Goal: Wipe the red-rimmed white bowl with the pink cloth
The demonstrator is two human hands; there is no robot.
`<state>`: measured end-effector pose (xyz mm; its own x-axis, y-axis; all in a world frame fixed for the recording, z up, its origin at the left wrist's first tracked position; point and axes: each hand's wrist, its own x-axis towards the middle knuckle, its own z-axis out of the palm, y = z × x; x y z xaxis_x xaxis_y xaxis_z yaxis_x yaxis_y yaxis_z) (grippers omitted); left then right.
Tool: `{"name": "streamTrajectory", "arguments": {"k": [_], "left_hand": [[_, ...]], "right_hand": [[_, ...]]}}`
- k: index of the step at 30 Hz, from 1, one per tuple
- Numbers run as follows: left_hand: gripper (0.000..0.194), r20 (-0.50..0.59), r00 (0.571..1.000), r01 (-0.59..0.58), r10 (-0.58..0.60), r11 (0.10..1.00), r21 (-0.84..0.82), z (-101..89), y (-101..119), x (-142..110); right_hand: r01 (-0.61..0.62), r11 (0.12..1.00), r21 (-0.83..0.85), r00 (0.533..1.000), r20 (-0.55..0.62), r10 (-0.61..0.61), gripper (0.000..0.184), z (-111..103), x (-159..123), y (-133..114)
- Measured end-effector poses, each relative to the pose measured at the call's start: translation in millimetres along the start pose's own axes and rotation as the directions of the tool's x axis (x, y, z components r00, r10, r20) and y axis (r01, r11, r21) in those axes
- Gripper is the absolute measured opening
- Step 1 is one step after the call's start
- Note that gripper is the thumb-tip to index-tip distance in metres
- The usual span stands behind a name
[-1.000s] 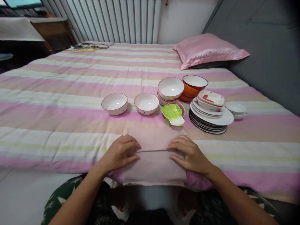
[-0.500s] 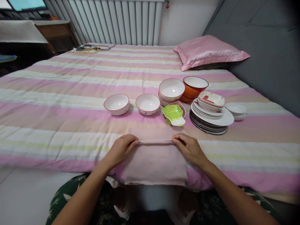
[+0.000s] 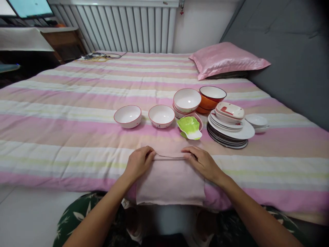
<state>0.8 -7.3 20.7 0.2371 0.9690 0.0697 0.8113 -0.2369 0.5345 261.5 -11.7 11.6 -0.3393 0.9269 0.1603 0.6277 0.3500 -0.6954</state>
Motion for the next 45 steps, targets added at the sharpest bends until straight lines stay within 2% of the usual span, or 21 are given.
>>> {"name": "streamTrajectory", "arguments": {"k": [3, 6, 12, 13, 17, 20, 23, 24, 26, 28, 29, 30, 33, 36, 40, 45], "left_hand": [[0.026, -0.009, 0.999, -0.035, 0.035, 0.999, -0.030, -0.6, 2.1, -2.4], [0.037, -0.017, 0.998, -0.059, 0.059, 0.998, -0.019, 0.9, 3.4, -3.1], [0.014, -0.038, 0.999, -0.023, 0.020, 0.997, -0.075, 7.0, 3.4, -1.1], [0.014, -0.035, 0.999, -0.022, 0.019, 0.995, -0.092, 6.8, 3.2, -1.1], [0.031, -0.021, 1.000, -0.018, 0.015, 0.990, -0.138, 0.2, 2.8, -3.2], [0.033, 0.050, 0.995, -0.077, 0.087, 0.981, -0.180, -10.1, 2.6, -7.1], [0.033, 0.089, 0.986, -0.111, 0.138, 0.959, -0.260, -19.1, -0.2, -10.8], [0.034, 0.051, 0.994, -0.083, 0.101, 0.958, -0.276, -20.8, -2.2, -11.3], [0.032, -0.088, 0.993, 0.047, -0.076, 0.956, -0.289, -22.1, -8.2, -10.8], [0.029, -0.207, 0.937, 0.216, -0.282, 0.932, -0.291, -21.6, -15.9, -8.4], [0.029, -0.224, 0.909, 0.284, -0.351, 0.916, -0.283, -21.1, -19.8, -6.8], [0.029, -0.223, 0.891, 0.334, -0.396, 0.904, -0.268, -20.6, -23.1, -4.9], [0.030, -0.198, 0.881, 0.391, -0.429, 0.898, -0.204, -19.6, -28.5, 1.1], [0.029, -0.198, 0.882, 0.402, -0.427, 0.903, -0.154, -18.7, -27.3, 7.4], [0.024, -0.226, 0.868, 0.424, -0.443, 0.897, -0.128, -17.1, -22.9, 14.8], [0.025, -0.208, 0.851, 0.446, -0.483, 0.872, -0.201, -17.4, -19.3, 18.3]], "right_hand": [[0.036, 0.996, -0.076, 0.999, 0.002, -0.036, 0.040, 1.0, -2.9, 1.4], [0.013, 0.999, -0.047, 0.998, -0.067, -0.016, 0.035, 6.0, -4.1, 4.3], [-0.067, 0.997, 0.039, 0.987, -0.141, 0.072, 0.017, 7.1, -3.5, 1.2], [-0.065, 0.997, 0.048, 0.987, -0.142, 0.072, 0.020, 6.3, -3.4, 0.4], [-0.026, 0.999, 0.041, 0.991, -0.127, 0.031, 0.031, 4.1, -4.4, -0.3], [0.039, 0.998, 0.042, 0.991, -0.129, -0.033, 0.030, 2.0, -8.1, 0.9], [0.123, 0.992, -0.012, 0.985, -0.122, -0.123, 0.037, -1.2, -13.2, 1.3], [0.147, 0.988, -0.049, 0.981, -0.124, -0.152, 0.039, -2.0, -14.6, 0.9], [0.189, 0.974, -0.129, 0.967, -0.147, -0.207, 0.034, -2.4, -16.4, -0.9], [0.236, 0.954, -0.187, 0.953, -0.145, -0.264, 0.018, -0.5, -17.0, -3.8], [0.266, 0.942, -0.204, 0.948, -0.119, -0.294, 0.016, 1.2, -17.1, -5.5], [0.303, 0.929, -0.215, 0.944, -0.070, -0.324, 0.022, 3.3, -17.3, -7.2], [0.410, 0.875, -0.258, 0.912, 0.143, -0.385, 0.043, 10.8, -19.4, -12.1], [0.464, 0.827, -0.318, 0.878, 0.292, -0.380, 0.053, 17.4, -23.1, -16.4], [0.460, 0.806, -0.373, 0.874, 0.350, -0.337, 0.058, 21.6, -26.4, -19.9], [0.459, 0.806, -0.374, 0.875, 0.349, -0.336, 0.057, 22.0, -26.2, -19.6]]}}
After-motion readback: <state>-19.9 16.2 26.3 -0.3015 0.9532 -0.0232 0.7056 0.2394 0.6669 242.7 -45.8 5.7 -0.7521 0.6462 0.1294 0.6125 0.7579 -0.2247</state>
